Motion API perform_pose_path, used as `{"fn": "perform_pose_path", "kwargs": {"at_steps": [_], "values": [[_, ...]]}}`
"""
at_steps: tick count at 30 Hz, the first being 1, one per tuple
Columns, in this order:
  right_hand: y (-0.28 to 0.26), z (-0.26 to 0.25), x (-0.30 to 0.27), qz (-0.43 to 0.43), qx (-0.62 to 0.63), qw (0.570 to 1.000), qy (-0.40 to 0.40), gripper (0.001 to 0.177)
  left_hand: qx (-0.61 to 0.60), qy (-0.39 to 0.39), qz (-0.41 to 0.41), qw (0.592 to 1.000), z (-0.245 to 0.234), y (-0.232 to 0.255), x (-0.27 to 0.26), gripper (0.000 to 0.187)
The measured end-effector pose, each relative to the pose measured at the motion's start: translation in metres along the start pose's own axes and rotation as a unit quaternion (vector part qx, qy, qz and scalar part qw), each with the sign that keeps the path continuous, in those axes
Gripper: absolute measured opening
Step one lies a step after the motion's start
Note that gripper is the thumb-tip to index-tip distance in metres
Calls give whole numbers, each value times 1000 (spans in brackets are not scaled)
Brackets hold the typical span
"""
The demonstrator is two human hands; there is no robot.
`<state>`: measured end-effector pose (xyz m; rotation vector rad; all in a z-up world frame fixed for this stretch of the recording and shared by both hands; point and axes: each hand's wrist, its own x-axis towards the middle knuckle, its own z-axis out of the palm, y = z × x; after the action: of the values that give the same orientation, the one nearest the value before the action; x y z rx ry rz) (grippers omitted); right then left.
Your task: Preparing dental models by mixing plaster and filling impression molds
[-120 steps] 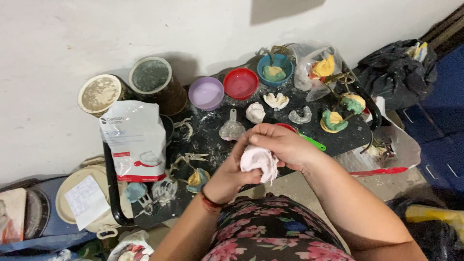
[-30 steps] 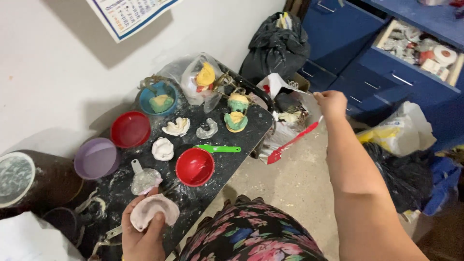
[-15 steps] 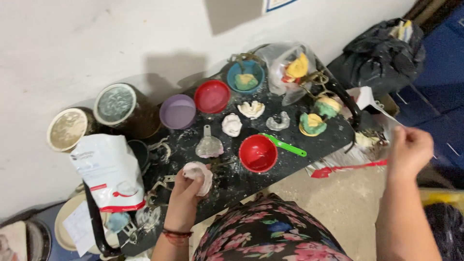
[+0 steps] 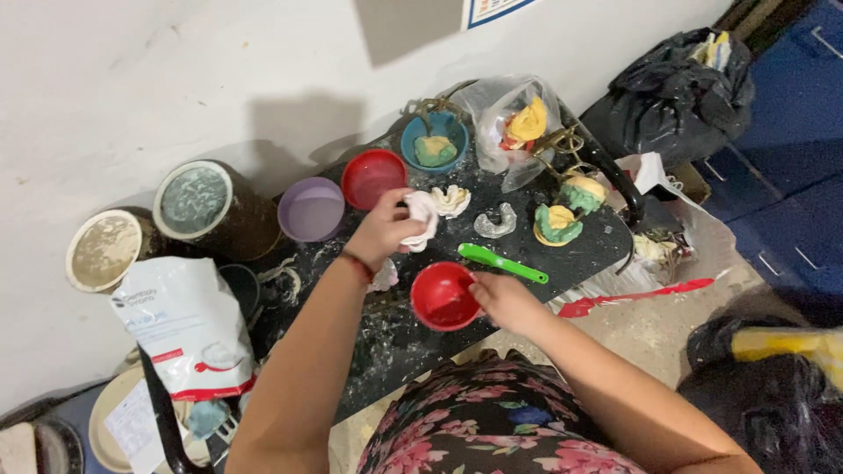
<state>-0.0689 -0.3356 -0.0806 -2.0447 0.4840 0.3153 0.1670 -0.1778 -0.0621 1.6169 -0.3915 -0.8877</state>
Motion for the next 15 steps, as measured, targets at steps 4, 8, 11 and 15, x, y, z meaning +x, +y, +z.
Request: {"fn": "perform_pose_path", "kwargs": {"at_steps": [4,8,11,15], "values": [[-14,-23,3,-39,40,997,-58,55,78,-29,-54,995,28,3,38,83],[3,-49,46,-49,-265,956,111,50,134,-90,-44,986,48,14,46,80],[40,-44,81,-35,-360,920,151,42,171,-122,-39,977,56,13,54,82],[35,-48,75,35,-308,930,196,29,245,-165,-56,954,64,13,60,86]]}}
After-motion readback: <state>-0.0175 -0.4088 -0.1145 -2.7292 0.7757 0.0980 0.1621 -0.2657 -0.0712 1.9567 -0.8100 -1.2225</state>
